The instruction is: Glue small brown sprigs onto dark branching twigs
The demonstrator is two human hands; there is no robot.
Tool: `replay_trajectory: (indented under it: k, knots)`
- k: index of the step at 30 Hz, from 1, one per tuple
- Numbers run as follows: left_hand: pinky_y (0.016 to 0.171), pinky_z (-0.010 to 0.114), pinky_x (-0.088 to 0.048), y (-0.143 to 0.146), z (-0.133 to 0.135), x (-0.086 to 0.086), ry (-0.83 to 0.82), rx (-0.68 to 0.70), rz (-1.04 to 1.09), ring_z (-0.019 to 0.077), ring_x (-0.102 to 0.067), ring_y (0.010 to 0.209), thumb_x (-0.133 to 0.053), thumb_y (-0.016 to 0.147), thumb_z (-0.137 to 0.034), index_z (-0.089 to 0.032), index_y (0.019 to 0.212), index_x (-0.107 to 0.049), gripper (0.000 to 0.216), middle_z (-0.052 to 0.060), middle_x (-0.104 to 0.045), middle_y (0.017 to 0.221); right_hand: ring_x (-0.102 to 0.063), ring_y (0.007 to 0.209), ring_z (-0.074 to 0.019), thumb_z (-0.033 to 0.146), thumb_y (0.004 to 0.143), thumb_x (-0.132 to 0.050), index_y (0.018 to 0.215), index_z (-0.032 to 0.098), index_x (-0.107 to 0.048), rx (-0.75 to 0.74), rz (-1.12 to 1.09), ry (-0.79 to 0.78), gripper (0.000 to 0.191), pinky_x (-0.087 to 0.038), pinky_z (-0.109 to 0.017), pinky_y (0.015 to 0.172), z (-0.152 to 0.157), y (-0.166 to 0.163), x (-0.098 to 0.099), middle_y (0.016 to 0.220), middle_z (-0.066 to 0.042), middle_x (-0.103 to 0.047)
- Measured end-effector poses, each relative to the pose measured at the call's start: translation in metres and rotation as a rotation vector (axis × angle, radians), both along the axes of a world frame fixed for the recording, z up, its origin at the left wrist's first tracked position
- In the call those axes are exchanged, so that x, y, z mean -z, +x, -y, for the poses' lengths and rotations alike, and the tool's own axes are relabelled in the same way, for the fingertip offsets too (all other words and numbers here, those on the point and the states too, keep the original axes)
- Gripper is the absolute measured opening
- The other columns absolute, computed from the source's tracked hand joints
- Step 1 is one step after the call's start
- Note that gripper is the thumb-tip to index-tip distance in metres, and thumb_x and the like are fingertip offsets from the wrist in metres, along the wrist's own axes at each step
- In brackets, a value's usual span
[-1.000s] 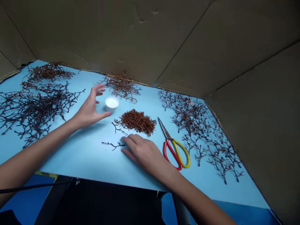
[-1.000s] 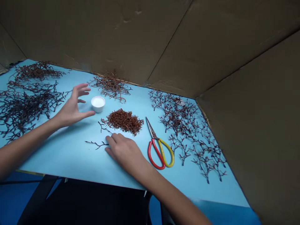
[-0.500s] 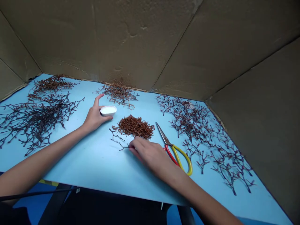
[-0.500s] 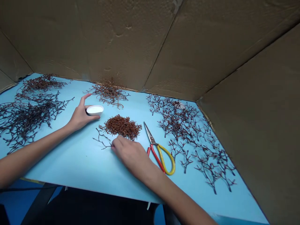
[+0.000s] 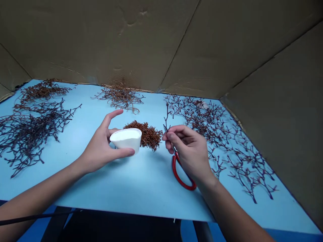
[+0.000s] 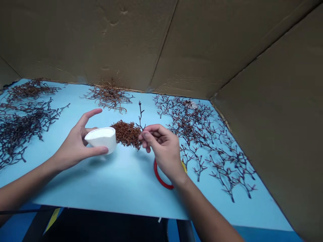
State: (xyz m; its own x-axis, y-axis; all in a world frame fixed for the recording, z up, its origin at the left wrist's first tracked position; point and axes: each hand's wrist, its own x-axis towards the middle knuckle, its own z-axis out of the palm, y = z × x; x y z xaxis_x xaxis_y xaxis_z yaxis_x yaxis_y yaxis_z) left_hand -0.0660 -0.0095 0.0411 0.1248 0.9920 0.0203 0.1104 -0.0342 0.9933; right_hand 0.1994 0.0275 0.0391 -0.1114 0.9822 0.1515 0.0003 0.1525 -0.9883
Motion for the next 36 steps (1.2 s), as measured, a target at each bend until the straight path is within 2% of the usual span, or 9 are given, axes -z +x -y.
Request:
replay_trajectory:
  k: [3,8,15,20,23,27,31,36]
  knots:
    - [0.069,0.028,-0.063,0.006,0.005,-0.002,-0.032,0.037,0.077,0.0235,-0.080,0.080,-0.100,0.069,-0.029,-0.034,0.164,-0.033,0.116,0.006,-0.083,0.102,-0.059,0.050,-0.0101,0.040,0.089,-0.087,0.089,0.020,-0.073,-0.030,-0.103,-0.049,0.024,-0.048,-0.021,0.044,0.013,-0.005,-0.005,0.072,-0.001,-0.074]
    - [0.069,0.029,-0.067,0.006,0.003,-0.002,-0.089,0.054,0.193,0.0270,-0.082,0.088,-0.100,0.071,-0.027,-0.037,0.162,-0.037,0.111,0.008,-0.082,0.108,-0.059,0.047,-0.0114,0.042,0.087,-0.089,0.092,0.022,-0.074,-0.032,-0.127,-0.057,0.026,-0.051,-0.023,0.043,0.029,-0.010,-0.017,0.069,-0.001,-0.075]
    - [0.071,0.026,-0.069,0.005,-0.002,-0.003,-0.012,-0.032,0.239,0.0242,-0.082,0.084,-0.104,0.063,-0.026,-0.034,0.154,-0.049,0.107,0.006,-0.082,0.106,-0.062,0.048,-0.0129,0.043,0.087,-0.090,0.100,0.022,-0.078,-0.019,-0.139,-0.060,0.027,-0.051,-0.024,0.042,0.031,-0.008,-0.011,0.069,-0.002,-0.077]
    - [0.079,0.029,-0.070,0.003,-0.003,0.002,-0.003,0.001,0.241,0.0264,-0.083,0.094,-0.102,0.069,-0.028,-0.034,0.157,-0.044,0.106,0.008,-0.082,0.114,-0.064,0.051,-0.0137,0.040,0.085,-0.091,0.098,0.022,-0.080,0.012,-0.116,-0.037,0.024,-0.055,-0.026,0.046,0.026,-0.001,-0.009,0.071,-0.003,-0.078]
    - [0.078,0.031,-0.071,0.002,-0.004,0.009,0.039,0.021,0.213,0.0276,-0.083,0.095,-0.101,0.071,-0.030,-0.036,0.159,-0.042,0.106,0.008,-0.081,0.116,-0.064,0.050,-0.0134,0.042,0.084,-0.091,0.096,0.021,-0.080,0.028,-0.081,-0.049,0.027,-0.053,-0.025,0.045,0.021,0.002,-0.006,0.072,-0.004,-0.079]
    - [0.081,0.039,-0.072,0.004,-0.005,0.019,0.091,0.053,0.179,0.0306,-0.083,0.096,-0.097,0.077,-0.035,-0.037,0.161,-0.036,0.104,0.008,-0.080,0.115,-0.063,0.049,-0.0127,0.044,0.082,-0.092,0.098,0.021,-0.081,-0.027,-0.107,-0.100,0.029,-0.052,-0.024,0.044,0.014,0.004,0.004,0.075,-0.004,-0.080]
    - [0.089,0.041,-0.070,0.009,0.000,0.025,0.110,0.045,0.176,0.0305,-0.082,0.103,-0.096,0.076,-0.027,-0.038,0.159,-0.034,0.105,0.006,-0.081,0.111,-0.061,0.049,-0.0111,0.044,0.082,-0.093,0.093,0.023,-0.081,-0.030,-0.123,-0.134,0.027,-0.051,-0.024,0.045,0.008,0.005,0.012,0.076,-0.003,-0.079]
    - [0.105,0.043,-0.061,0.018,0.010,0.029,0.148,-0.005,0.077,0.0283,-0.078,0.115,-0.093,0.077,-0.018,-0.036,0.157,-0.031,0.103,0.008,-0.080,0.124,-0.055,0.052,-0.0083,0.042,0.085,-0.090,0.089,0.022,-0.077,0.006,-0.120,-0.120,0.023,-0.046,-0.021,0.046,0.001,0.006,0.016,0.077,0.000,-0.072]
